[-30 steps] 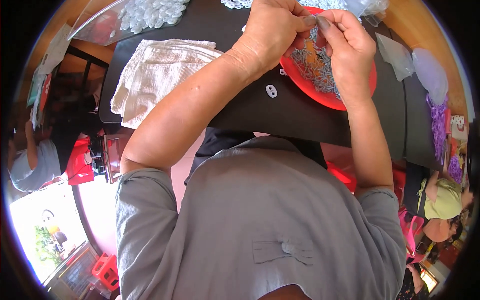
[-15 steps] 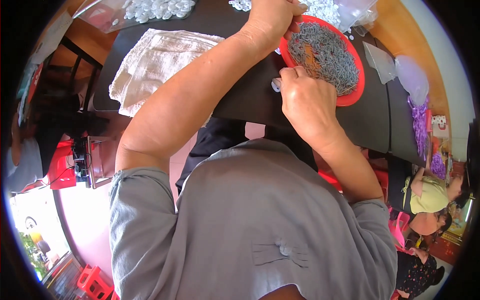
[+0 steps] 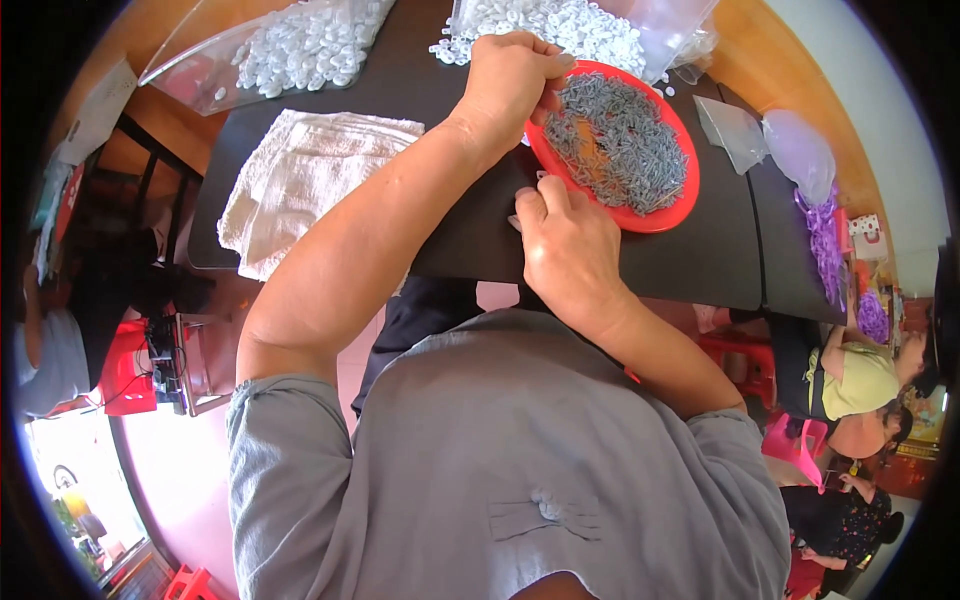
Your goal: Assembling small plastic hardware components manually at a workbench.
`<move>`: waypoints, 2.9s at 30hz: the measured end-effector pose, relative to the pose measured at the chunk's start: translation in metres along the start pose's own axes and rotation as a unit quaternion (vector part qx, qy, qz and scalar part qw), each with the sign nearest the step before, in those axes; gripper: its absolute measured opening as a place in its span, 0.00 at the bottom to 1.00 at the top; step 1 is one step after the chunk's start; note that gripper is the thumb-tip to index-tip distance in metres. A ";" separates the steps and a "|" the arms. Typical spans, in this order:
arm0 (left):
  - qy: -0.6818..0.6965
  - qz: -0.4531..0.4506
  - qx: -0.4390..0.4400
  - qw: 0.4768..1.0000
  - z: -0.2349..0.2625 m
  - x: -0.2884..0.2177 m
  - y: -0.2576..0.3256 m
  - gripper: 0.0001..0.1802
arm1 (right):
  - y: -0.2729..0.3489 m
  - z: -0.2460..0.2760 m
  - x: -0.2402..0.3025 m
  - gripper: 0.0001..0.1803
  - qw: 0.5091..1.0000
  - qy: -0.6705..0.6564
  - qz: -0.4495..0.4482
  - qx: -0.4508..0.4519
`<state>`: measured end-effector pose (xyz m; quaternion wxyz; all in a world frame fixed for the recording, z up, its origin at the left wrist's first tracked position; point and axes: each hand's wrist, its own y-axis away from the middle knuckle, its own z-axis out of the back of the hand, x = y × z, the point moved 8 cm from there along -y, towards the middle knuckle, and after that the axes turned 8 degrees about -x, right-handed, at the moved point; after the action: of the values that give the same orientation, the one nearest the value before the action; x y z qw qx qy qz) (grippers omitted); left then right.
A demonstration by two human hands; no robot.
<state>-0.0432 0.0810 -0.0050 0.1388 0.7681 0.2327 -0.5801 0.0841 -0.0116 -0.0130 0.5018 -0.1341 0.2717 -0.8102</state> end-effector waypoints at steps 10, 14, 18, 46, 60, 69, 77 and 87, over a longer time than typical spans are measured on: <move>-0.019 0.024 -0.001 1.000 -0.002 0.006 0.002 0.08 | -0.001 -0.001 -0.006 0.10 0.998 -0.059 -0.021 0.016; -0.010 0.029 0.007 1.000 -0.004 0.008 0.004 0.08 | 0.006 -0.001 -0.004 0.11 0.996 -0.081 -0.009 0.030; 0.012 0.024 0.031 0.999 -0.009 0.008 0.003 0.07 | 0.001 0.013 -0.026 0.07 0.965 -0.252 -0.073 -0.011; -0.040 -0.013 0.022 0.999 -0.019 0.006 0.018 0.08 | -0.051 -0.005 -0.153 0.07 0.723 -0.579 -0.373 -0.062; -0.020 -0.059 0.102 0.993 -0.036 -0.010 0.026 0.11 | -0.051 -0.002 -0.157 0.09 0.664 -0.665 -0.340 0.047; -0.022 -0.068 0.135 0.988 -0.040 -0.010 0.030 0.15 | -0.039 -0.013 -0.148 0.10 0.575 -0.721 -0.375 0.093; -0.021 -0.155 0.141 0.978 -0.042 -0.016 0.035 0.15 | -0.040 -0.009 -0.143 0.11 0.585 -0.712 -0.378 0.087; 0.015 -0.106 0.159 0.982 -0.042 -0.021 0.037 0.14 | -0.039 -0.009 -0.140 0.12 0.573 -0.735 -0.345 0.108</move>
<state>0.0060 0.0651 0.0254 -0.0504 0.7600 0.2197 -0.6096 0.1155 0.1291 0.0101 0.2223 -0.7121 -0.3467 -0.5686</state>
